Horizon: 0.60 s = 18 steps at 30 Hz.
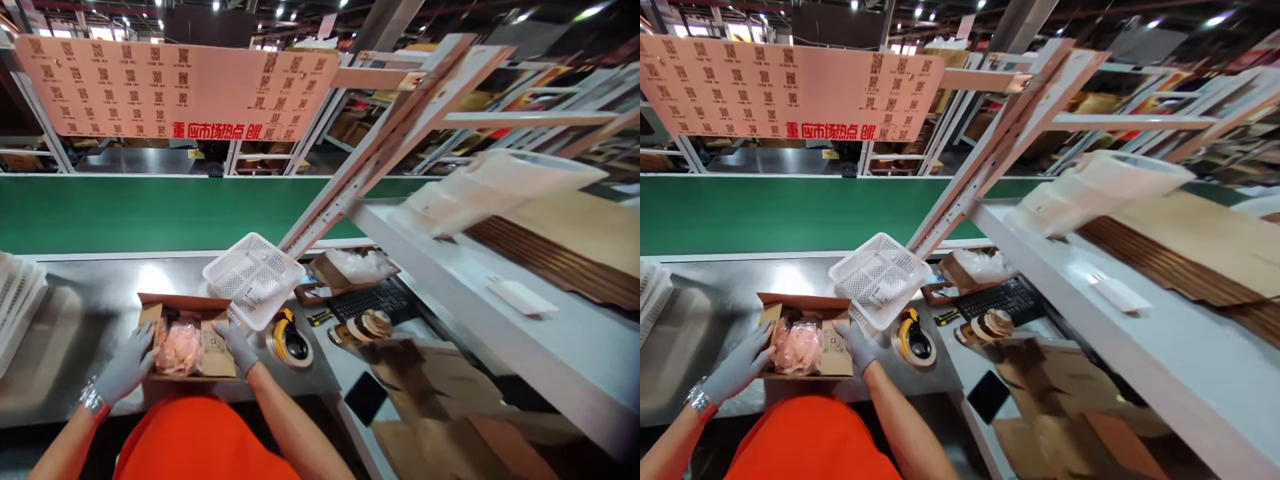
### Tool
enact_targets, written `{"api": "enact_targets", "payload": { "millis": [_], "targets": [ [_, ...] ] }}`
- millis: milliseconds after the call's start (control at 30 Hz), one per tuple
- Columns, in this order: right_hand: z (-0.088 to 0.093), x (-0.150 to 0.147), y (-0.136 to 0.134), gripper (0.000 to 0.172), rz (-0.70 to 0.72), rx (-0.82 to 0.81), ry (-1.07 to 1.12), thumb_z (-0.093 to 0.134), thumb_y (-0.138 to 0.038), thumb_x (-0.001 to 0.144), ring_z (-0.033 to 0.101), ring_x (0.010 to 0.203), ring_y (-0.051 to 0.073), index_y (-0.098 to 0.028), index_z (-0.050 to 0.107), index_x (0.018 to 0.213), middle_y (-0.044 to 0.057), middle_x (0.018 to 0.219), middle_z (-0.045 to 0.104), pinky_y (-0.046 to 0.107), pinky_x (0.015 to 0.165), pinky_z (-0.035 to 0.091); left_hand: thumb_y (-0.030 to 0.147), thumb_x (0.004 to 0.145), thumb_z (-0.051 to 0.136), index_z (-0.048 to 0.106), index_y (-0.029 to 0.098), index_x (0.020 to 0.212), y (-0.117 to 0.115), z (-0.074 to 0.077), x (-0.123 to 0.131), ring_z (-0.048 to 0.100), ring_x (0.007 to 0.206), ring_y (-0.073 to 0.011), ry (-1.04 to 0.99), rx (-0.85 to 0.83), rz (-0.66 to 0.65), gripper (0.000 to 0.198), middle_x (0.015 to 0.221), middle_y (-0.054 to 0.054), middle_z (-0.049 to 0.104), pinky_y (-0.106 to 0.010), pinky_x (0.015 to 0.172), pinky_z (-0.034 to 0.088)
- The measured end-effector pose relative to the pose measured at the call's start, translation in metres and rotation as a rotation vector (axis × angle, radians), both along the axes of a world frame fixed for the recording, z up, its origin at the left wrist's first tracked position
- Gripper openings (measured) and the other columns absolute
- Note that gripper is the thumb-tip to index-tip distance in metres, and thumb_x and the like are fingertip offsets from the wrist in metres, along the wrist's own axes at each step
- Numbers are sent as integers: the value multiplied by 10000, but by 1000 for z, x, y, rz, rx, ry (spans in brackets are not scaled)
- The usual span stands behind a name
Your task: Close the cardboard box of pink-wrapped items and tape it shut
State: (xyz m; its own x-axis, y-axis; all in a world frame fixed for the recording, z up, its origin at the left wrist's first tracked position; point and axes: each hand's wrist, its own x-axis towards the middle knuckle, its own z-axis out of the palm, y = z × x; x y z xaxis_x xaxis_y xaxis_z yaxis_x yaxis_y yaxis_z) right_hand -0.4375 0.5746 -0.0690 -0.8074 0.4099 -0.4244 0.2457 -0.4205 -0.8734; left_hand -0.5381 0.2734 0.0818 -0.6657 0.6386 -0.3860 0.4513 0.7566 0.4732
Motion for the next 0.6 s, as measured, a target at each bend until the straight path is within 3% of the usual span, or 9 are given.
{"api": "enact_targets", "payload": {
  "millis": [67,167,233,267,333,367,433,500,600],
  "targets": [
    [-4,-3,2,582,-24,40,-33,855,-553,632,788,900,319,-226,702,1088,79,985,827,452,845,665,655,1050,465,400,-29,1789,1,13,-2,194,1798,-410,-72,-101,-88,1009,1902,-231,214,-564,1457,227],
    [-7,-7,5,511,-50,104,-60,846,-511,625,759,900,307,-246,699,1036,66,951,814,433,830,639,700,820,810,402,53,1815,6,24,-14,95,1793,-504,-125,-212,-228,1255,1920,-198,165,-589,1433,276],
    [-6,-7,5,496,-35,106,-70,832,-524,633,748,872,302,-252,686,1020,60,927,807,434,806,626,650,757,886,538,138,1763,14,24,-24,54,1786,-536,-143,-230,-293,1181,1921,-134,218,-596,1422,294],
    [-6,-6,5,506,-25,96,-70,831,-526,623,746,856,298,-253,679,1021,52,918,804,436,806,624,629,785,874,660,174,1675,18,23,-29,93,1783,-534,-146,-227,-295,1022,1900,-111,309,-581,1405,330],
    [-2,-3,8,538,0,55,-62,840,-530,603,751,832,297,-256,676,1036,38,896,795,445,816,627,595,868,828,874,212,1360,29,18,-38,404,1685,-506,-108,-218,-215,625,1722,-126,608,-519,1288,474],
    [1,-2,11,542,18,27,-55,850,-535,598,757,828,302,-255,680,1030,40,881,791,451,814,630,576,891,825,915,219,1193,34,14,-41,576,1550,-464,-54,-209,-146,476,1557,-140,733,-478,1196,529],
    [10,0,21,528,54,-28,-31,868,-564,603,772,855,321,-251,695,991,65,868,787,443,793,631,549,874,883,904,203,1067,41,5,-42,718,1284,-382,105,-191,1,397,1277,-148,805,-423,1044,559],
    [23,-3,34,538,62,-57,11,870,-619,635,778,929,323,-249,720,997,78,892,790,407,785,621,568,796,971,859,143,1209,42,-7,-36,710,1208,-381,278,-201,148,604,1236,-173,774,-425,989,559],
    [39,-14,48,616,-1,-40,122,858,-721,702,754,1009,302,-252,769,1092,68,952,795,382,837,603,678,692,1025,688,-22,1500,37,-28,-22,641,1324,-475,522,-188,276,1121,1414,-308,686,-504,1065,562]
  ]
}}
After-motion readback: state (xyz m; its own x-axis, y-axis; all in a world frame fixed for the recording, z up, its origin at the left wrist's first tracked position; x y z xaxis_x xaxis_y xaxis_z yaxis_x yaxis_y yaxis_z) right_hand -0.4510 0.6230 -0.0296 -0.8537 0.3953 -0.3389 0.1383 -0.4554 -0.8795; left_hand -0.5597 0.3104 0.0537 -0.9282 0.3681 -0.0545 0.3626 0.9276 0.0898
